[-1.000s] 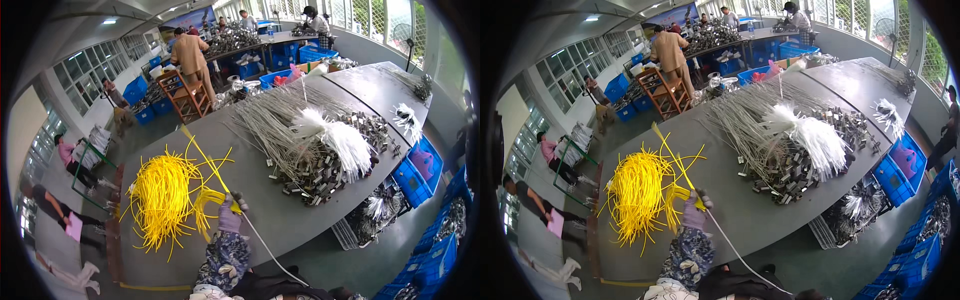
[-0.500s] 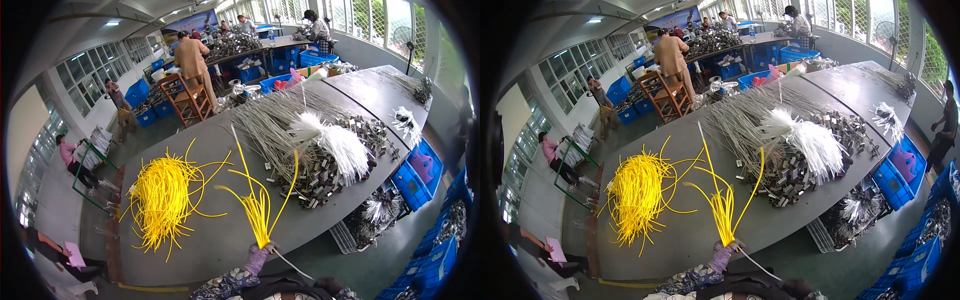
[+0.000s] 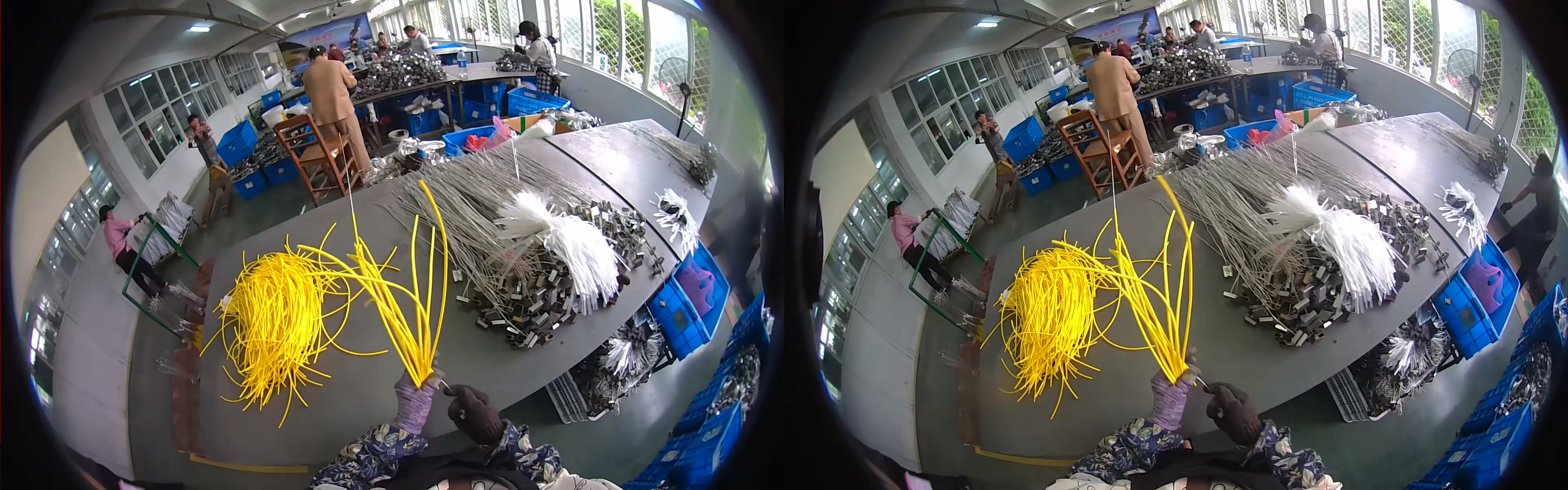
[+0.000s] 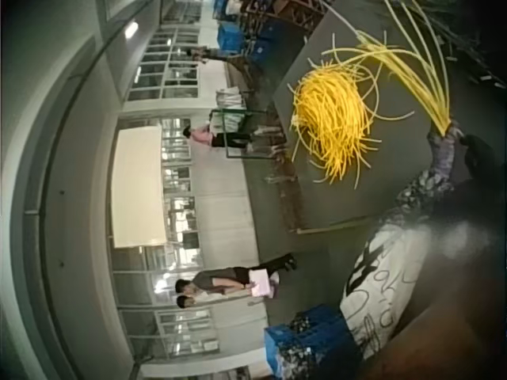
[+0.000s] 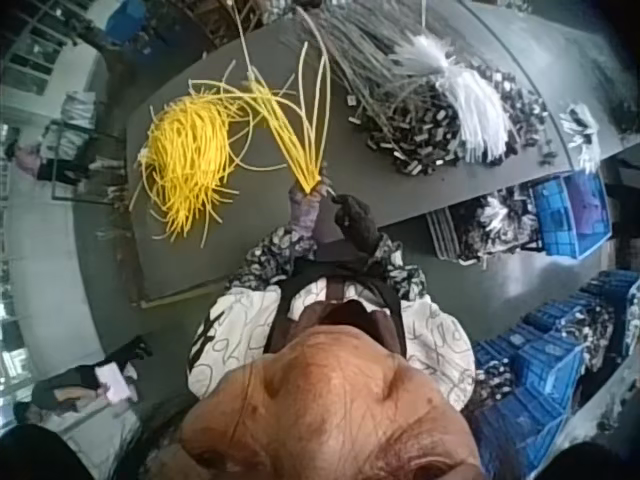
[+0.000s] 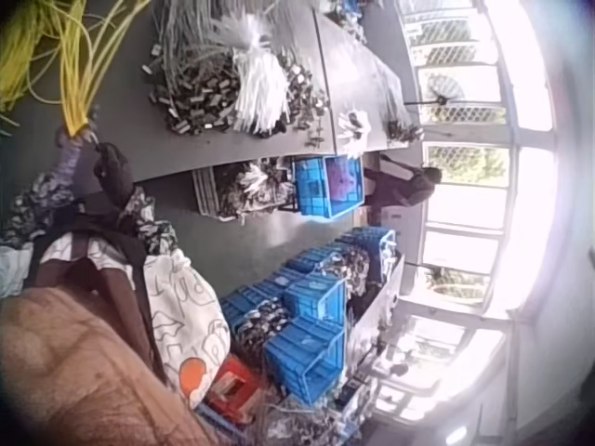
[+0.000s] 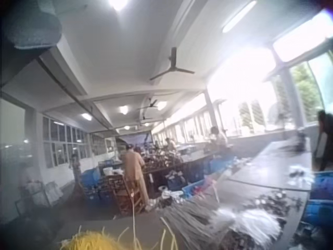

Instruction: The person threads long metal wire assemblies into yellow plastic sleeves one by one by hand, gathers the assembled sleeved wires into a bundle, and places them onto the workbench.

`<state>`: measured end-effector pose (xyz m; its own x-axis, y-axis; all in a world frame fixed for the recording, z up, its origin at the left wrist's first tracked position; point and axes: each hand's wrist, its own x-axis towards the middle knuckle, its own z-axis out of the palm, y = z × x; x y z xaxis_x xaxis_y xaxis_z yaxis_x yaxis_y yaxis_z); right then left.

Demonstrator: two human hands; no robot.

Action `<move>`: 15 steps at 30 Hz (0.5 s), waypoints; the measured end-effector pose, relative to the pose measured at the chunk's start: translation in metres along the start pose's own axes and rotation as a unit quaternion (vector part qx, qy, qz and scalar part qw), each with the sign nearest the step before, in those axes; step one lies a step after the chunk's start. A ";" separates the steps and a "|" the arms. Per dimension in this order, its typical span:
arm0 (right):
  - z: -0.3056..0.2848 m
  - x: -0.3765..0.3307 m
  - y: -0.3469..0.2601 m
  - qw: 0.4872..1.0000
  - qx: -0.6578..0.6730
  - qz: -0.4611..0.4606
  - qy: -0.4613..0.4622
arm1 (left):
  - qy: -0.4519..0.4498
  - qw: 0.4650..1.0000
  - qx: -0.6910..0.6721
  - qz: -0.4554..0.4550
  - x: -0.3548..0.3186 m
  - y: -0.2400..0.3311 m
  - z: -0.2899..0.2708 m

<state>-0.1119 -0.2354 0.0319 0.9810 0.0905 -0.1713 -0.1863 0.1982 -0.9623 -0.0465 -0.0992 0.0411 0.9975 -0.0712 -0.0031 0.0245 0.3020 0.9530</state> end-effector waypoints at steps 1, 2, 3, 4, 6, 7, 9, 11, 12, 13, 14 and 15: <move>0.006 0.008 0.002 1.000 0.000 0.000 -0.001 | 0.006 1.000 -0.004 0.004 0.006 0.003 -0.004; 0.011 0.016 0.005 0.985 -0.129 -0.111 0.000 | 0.009 1.000 -0.012 0.009 0.010 0.007 -0.006; 0.017 0.022 0.007 0.942 -0.254 -0.219 0.000 | 0.010 1.000 -0.012 0.010 0.013 0.007 -0.012; 0.024 0.027 0.007 0.942 -0.254 -0.219 -0.001 | 0.010 1.000 -0.008 0.001 0.016 0.006 -0.019; 0.037 0.036 0.007 0.940 -0.268 -0.210 0.006 | 0.009 1.000 -0.004 -0.006 0.024 -0.001 -0.034; 0.043 0.042 0.011 0.940 -0.269 -0.211 0.006 | 0.007 0.999 0.033 -0.009 0.027 -0.007 -0.041; 0.053 0.052 0.029 0.944 -0.251 -0.212 0.025 | 0.007 0.998 0.068 -0.011 0.033 -0.017 -0.055; 0.055 0.056 0.049 0.971 -0.179 -0.159 0.019 | -0.006 0.988 0.110 -0.108 0.041 -0.028 -0.067; 0.057 0.061 0.053 0.989 -0.105 -0.103 0.009 | 0.013 0.991 0.096 -0.090 0.045 -0.050 -0.076; 0.060 0.062 0.049 0.989 -0.109 -0.104 0.006 | 0.015 0.992 0.092 -0.087 0.047 -0.054 -0.080; 0.064 0.061 0.043 0.997 0.011 0.058 0.048 | 0.010 0.980 0.137 -0.141 0.050 -0.057 -0.083; 0.067 0.061 0.039 0.963 0.132 0.215 0.091 | 0.001 0.964 0.182 -0.193 0.051 -0.061 -0.086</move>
<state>-0.0628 -0.1567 -0.0019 0.7982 0.0514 -0.6002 -0.5615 0.4244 -0.7104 0.0090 -0.0400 -0.0433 0.9187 -0.1103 -0.3792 0.3692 -0.1011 0.9238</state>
